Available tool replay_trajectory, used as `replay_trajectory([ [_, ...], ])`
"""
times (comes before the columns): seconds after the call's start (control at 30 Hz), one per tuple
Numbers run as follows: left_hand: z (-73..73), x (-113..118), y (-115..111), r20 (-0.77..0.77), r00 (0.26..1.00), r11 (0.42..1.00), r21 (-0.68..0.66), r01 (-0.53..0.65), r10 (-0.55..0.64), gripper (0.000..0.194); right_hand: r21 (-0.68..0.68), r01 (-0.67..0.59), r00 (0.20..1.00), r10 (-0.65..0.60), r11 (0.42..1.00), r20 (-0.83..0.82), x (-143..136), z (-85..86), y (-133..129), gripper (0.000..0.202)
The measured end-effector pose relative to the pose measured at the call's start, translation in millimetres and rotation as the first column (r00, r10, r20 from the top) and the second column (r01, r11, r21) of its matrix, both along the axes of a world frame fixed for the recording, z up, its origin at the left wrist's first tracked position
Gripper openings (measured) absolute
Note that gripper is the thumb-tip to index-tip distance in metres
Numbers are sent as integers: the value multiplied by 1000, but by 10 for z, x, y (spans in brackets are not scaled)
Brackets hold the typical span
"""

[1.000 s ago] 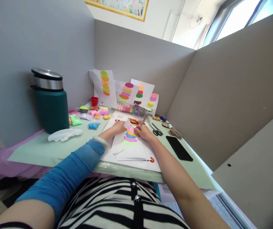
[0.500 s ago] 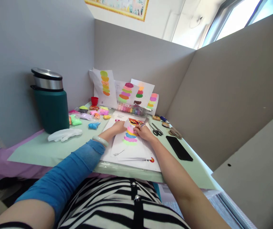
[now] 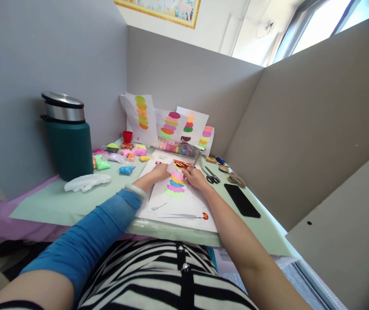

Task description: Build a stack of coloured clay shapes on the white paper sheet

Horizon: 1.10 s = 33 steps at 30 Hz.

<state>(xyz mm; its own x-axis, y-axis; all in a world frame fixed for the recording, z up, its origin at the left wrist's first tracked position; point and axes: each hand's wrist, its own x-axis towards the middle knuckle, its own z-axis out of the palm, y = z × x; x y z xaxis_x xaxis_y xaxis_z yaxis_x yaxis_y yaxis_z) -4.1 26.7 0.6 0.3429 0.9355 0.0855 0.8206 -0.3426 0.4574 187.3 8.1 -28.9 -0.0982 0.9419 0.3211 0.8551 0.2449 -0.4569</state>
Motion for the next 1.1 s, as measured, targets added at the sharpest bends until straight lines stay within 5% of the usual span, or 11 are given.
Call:
replay_trajectory([
  [0.47, 43, 19, -12, -99, 991, 996, -17, -87, 85, 44, -91, 11, 1000, -11, 996, -4, -32, 41, -52, 35],
  [0.7, 108, -9, -115, 23, 992, 989, -86, -121, 124, 46, -89, -2, 1000, 0, 996, -28, -21, 34, -53, 36],
  [1.1, 32, -34, -67, 167, 984, 998, -6, -66, 66, 45, -31, -44, 994, 41, 999, -101, -15, 39, -58, 40],
])
